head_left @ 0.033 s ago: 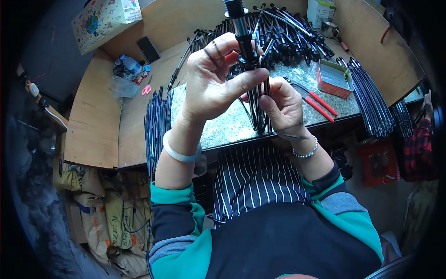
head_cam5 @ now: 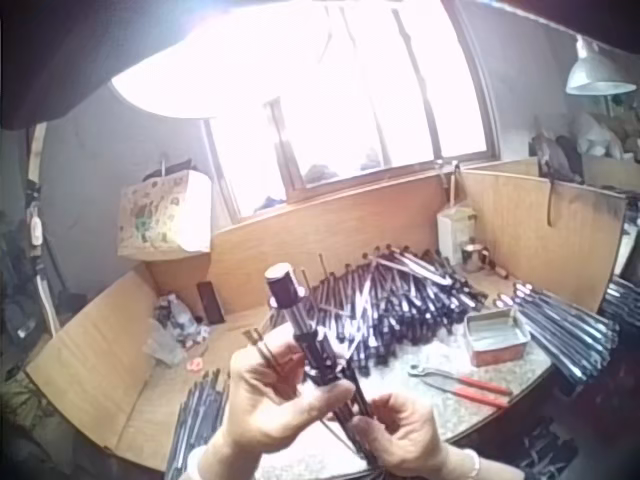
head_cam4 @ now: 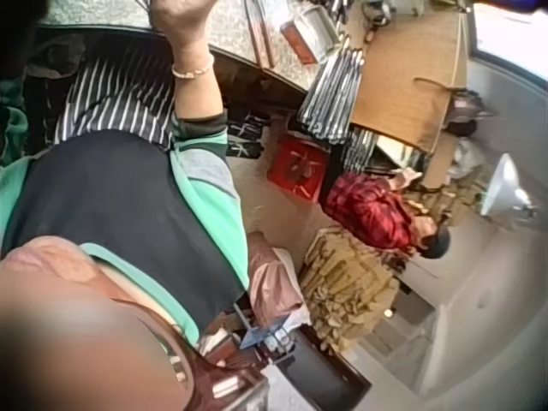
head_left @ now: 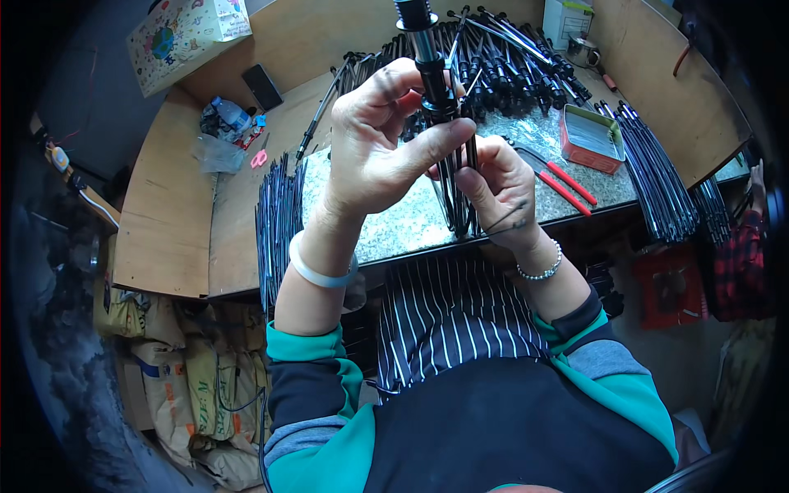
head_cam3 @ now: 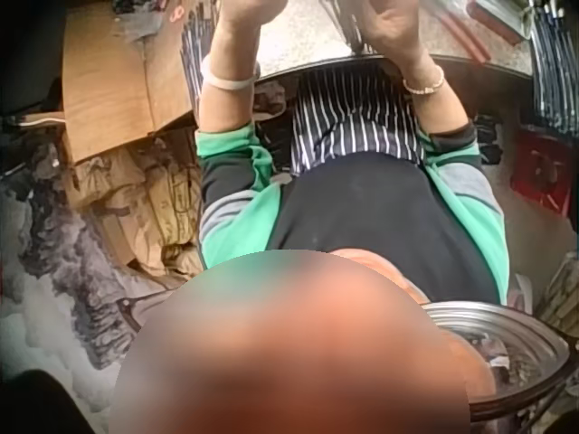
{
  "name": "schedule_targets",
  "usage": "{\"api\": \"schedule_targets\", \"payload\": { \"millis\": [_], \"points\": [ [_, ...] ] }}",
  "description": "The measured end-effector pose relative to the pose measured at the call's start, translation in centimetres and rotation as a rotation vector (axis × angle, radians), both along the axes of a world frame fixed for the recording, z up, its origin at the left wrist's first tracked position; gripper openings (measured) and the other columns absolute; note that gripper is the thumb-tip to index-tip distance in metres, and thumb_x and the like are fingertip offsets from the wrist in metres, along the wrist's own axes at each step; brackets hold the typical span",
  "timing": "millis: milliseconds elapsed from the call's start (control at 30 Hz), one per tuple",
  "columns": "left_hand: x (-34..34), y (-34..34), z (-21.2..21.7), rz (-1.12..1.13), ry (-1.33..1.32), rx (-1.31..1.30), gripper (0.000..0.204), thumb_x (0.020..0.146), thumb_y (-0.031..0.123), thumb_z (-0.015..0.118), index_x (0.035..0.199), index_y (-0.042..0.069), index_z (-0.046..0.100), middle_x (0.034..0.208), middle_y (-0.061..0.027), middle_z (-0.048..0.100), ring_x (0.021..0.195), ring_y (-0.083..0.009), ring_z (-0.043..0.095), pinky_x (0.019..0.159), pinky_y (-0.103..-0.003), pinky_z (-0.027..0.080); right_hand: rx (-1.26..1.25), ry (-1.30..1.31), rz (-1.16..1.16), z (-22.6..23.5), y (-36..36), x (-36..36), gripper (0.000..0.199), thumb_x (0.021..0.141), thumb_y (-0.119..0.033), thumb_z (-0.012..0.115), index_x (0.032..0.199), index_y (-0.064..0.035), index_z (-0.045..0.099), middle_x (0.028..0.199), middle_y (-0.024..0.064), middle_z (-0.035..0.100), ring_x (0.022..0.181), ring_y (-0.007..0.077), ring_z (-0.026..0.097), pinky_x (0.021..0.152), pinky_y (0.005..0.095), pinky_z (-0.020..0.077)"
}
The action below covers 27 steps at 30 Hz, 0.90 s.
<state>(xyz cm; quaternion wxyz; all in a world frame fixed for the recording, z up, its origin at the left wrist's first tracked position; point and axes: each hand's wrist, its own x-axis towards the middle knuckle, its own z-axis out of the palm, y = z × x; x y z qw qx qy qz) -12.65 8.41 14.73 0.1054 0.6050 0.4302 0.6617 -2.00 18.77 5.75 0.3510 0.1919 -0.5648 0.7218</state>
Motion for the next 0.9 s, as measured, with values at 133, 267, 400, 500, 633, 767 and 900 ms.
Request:
{"api": "schedule_targets", "payload": {
  "millis": [133, 267, 400, 500, 633, 767, 900],
  "points": [
    [1.3, -0.3, 0.3, 0.186, 0.076, -0.063, 0.042, 0.081, 0.004, 0.069, 0.120, -0.002, 0.055, 0.104, -0.0131, 0.064, 0.089, -0.0175, 0.064, 0.082, -0.025, 0.051, -0.012, -0.050, -0.290, 0.9, -1.0, 0.4, 0.023, 0.083, -0.001, 0.067, 0.102, -0.0010, 0.055, 0.101, 0.0106, 0.062, 0.085, 0.0166, 0.064, 0.080, 0.0264, 0.0531],
    [3.3, -0.1, -0.2, 0.141, -0.112, -0.001, 0.045, 0.086, 0.006, 0.064, 0.127, -0.001, 0.048, 0.108, -0.0130, 0.062, 0.093, -0.0178, 0.063, 0.084, -0.025, 0.051, -0.040, -0.056, -0.276, 0.5, -0.9, 0.4, 0.020, 0.081, 0.000, 0.068, 0.098, -0.0011, 0.058, 0.100, 0.0101, 0.063, 0.084, 0.0154, 0.063, 0.079, 0.0257, 0.0533],
    [3.9, 0.2, -0.8, 0.005, -0.320, 0.061, 0.045, 0.090, 0.007, 0.060, 0.131, 0.000, 0.043, 0.108, -0.0121, 0.061, 0.093, -0.0172, 0.063, 0.084, -0.025, 0.051, -0.041, -0.080, -0.292, 0.6, -1.0, 0.4, 0.018, 0.081, 0.000, 0.069, 0.096, -0.0009, 0.060, 0.099, 0.0101, 0.065, 0.083, 0.0146, 0.063, 0.078, 0.0250, 0.0535],
    [4.1, 0.5, -1.3, -0.120, -0.465, 0.103, 0.045, 0.092, 0.008, 0.058, 0.133, 0.001, 0.040, 0.107, -0.0112, 0.060, 0.093, -0.0164, 0.062, 0.083, -0.024, 0.051, -0.033, -0.102, -0.316, 0.9, -1.2, 0.5, 0.017, 0.080, 0.000, 0.070, 0.095, -0.0007, 0.061, 0.098, 0.0102, 0.066, 0.083, 0.0142, 0.063, 0.078, 0.0246, 0.0537],
    [4.3, 0.8, -1.7, 0.255, -0.072, 0.068, 0.041, 0.094, 0.007, 0.053, 0.133, 0.001, 0.040, 0.102, -0.0094, 0.059, 0.087, -0.0140, 0.061, 0.077, -0.023, 0.051, -0.052, -0.155, -0.331, 1.2, -1.7, 0.7, 0.018, 0.079, 0.000, 0.071, 0.094, -0.0005, 0.062, 0.098, 0.0098, 0.066, 0.082, 0.0135, 0.064, 0.078, 0.0243, 0.0537],
    [4.4, 0.9, -1.7, 0.301, -0.068, 0.078, 0.040, 0.093, 0.004, 0.053, 0.131, -0.001, 0.042, 0.093, -0.0078, 0.060, 0.079, -0.0137, 0.061, 0.071, -0.021, 0.051, -0.108, -0.110, -0.326, 0.6, -2.0, 0.7, 0.020, 0.078, 0.001, 0.072, 0.095, -0.0005, 0.062, 0.098, 0.0096, 0.066, 0.082, 0.0135, 0.064, 0.078, 0.0244, 0.0537],
    [4.2, 1.0, -1.8, 0.326, -0.041, 0.089, 0.040, 0.094, 0.002, 0.050, 0.132, 0.000, 0.039, 0.091, -0.0070, 0.058, 0.075, -0.0123, 0.059, 0.067, -0.020, 0.050, -0.084, -0.113, -0.395, 0.8, -2.5, 0.9, 0.021, 0.077, 0.001, 0.073, 0.094, -0.0006, 0.062, 0.098, 0.0097, 0.066, 0.079, 0.0135, 0.063, 0.077, 0.0240, 0.0538]
  ]
}}
